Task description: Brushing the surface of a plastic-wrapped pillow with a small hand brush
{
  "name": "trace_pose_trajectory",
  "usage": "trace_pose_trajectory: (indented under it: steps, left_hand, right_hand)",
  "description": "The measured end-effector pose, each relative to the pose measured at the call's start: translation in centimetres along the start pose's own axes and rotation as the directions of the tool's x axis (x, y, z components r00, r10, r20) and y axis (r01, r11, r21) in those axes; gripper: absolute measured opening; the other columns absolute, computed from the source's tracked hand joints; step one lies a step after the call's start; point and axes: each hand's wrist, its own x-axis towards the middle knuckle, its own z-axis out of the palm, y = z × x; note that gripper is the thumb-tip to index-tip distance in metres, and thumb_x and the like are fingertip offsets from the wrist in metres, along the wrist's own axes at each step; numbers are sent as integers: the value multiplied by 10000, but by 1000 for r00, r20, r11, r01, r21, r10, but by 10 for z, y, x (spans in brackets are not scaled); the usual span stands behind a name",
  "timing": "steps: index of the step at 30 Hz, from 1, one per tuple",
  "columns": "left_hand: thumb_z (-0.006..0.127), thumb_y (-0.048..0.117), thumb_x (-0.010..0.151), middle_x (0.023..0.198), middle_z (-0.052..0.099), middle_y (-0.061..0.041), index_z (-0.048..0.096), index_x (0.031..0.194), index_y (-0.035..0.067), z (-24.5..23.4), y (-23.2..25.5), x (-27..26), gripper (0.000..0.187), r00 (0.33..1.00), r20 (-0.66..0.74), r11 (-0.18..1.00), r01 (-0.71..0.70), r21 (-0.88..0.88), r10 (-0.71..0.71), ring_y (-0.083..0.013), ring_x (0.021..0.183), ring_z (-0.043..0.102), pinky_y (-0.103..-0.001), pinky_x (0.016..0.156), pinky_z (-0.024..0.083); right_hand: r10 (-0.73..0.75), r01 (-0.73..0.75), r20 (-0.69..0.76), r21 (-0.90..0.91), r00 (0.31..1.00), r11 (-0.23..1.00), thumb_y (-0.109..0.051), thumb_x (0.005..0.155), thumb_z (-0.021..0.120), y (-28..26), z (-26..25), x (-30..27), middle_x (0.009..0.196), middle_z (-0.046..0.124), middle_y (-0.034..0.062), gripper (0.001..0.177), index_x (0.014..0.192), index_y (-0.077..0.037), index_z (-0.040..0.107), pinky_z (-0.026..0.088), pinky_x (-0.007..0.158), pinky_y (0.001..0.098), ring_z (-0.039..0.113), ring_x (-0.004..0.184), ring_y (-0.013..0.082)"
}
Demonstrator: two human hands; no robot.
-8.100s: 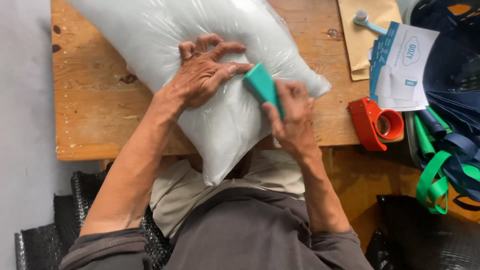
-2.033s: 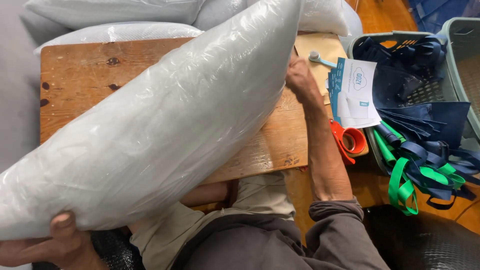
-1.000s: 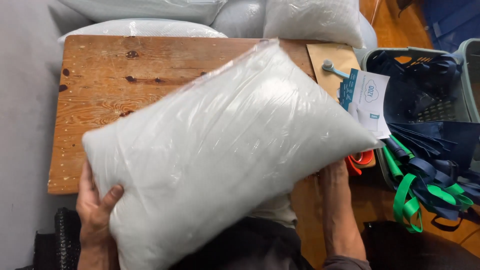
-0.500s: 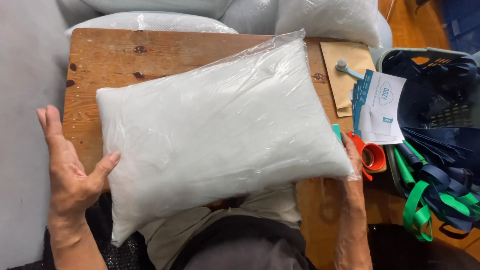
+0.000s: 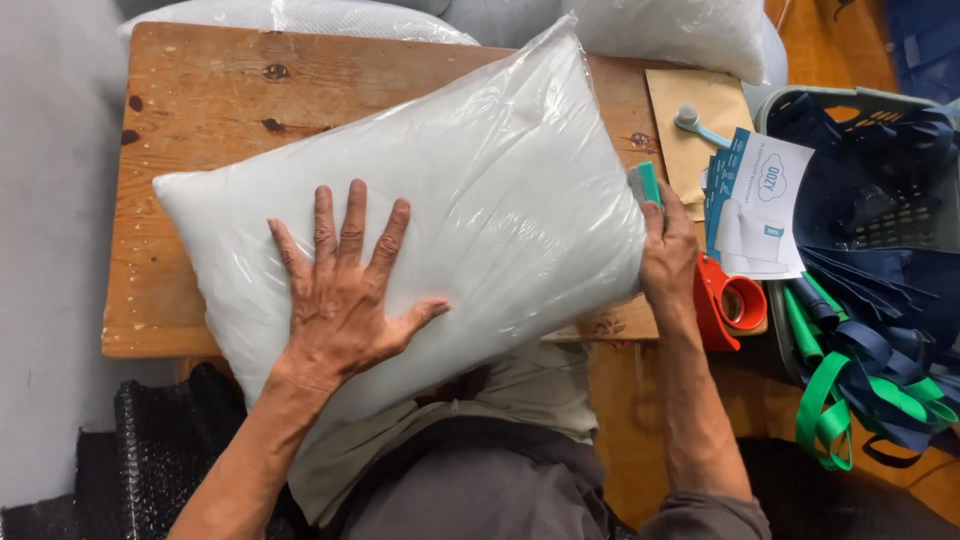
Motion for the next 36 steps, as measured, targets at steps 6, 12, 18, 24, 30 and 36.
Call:
trace_pose_trajectory:
  steps: [6,12,18,24,30,36]
  left_hand:
    - [567,837,872,1706,120,-159,255,1654,264,-1,31,-14,1019,995,11,988,-100,120,100,-476,1554,82,-850,1114,88]
    - [618,872,835,1704,156,-128,211,1654,292,15,51,-34,1083,991,8,959,-132,252,135,-427,1556,157,-814,1117,201]
    - [652,819,826,1660,250,-122,374,1593,321,30,50,-48,956,987,-86,966,-112,233,135,-426,1526,226,-815,1096,238]
    - [621,865,831,1700,200,-96,248,1643,322,30,50,-49,1046,991,-72,964,-88,252,109,-393,1559,193,-785,1133,198]
    - [658,876,813,1706,163,-108,228,1654,309,30,50,-46,1102,990,-77,963,-100,249,122,-415,1560,159,-786,1147,142]
    - [609,850,838,1698,193,-119,270,1643,297,26,51,-43,1034,991,-68,967,-97,235,115,-421,1553,183,-813,1118,185]
  right_hand:
    - [-590,481,-64,-510,805,713,-297,1172,485,-75,7,31,1135,475,230,408,1519,-81,475,595,763,480,565,990,346]
    - [-685,751,345,-103,642,652,-148,1145,571,-173,100,-17,1246,453,177,553,1602,-262,282,552,810,417,551,1025,300]
    - [-646,919,657,-228,389,321,-120,933,487,-214,166,-60,1029,511,164,416,1337,-213,505,447,714,459,509,886,290]
    - [-584,759,534,-605,612,243,-121,779,544,-153,145,72,928,557,134,360,1067,-258,711,380,719,523,554,855,354]
    - [-262,373,286,-840,922,394,-12,800,620,-113,86,181,1029,579,173,382,1092,-213,761,377,848,589,547,1021,409]
    - [-833,758,182,-546,523,357,-204,1078,609,-162,91,48,875,594,129,235,1305,-144,627,431,551,412,541,705,255]
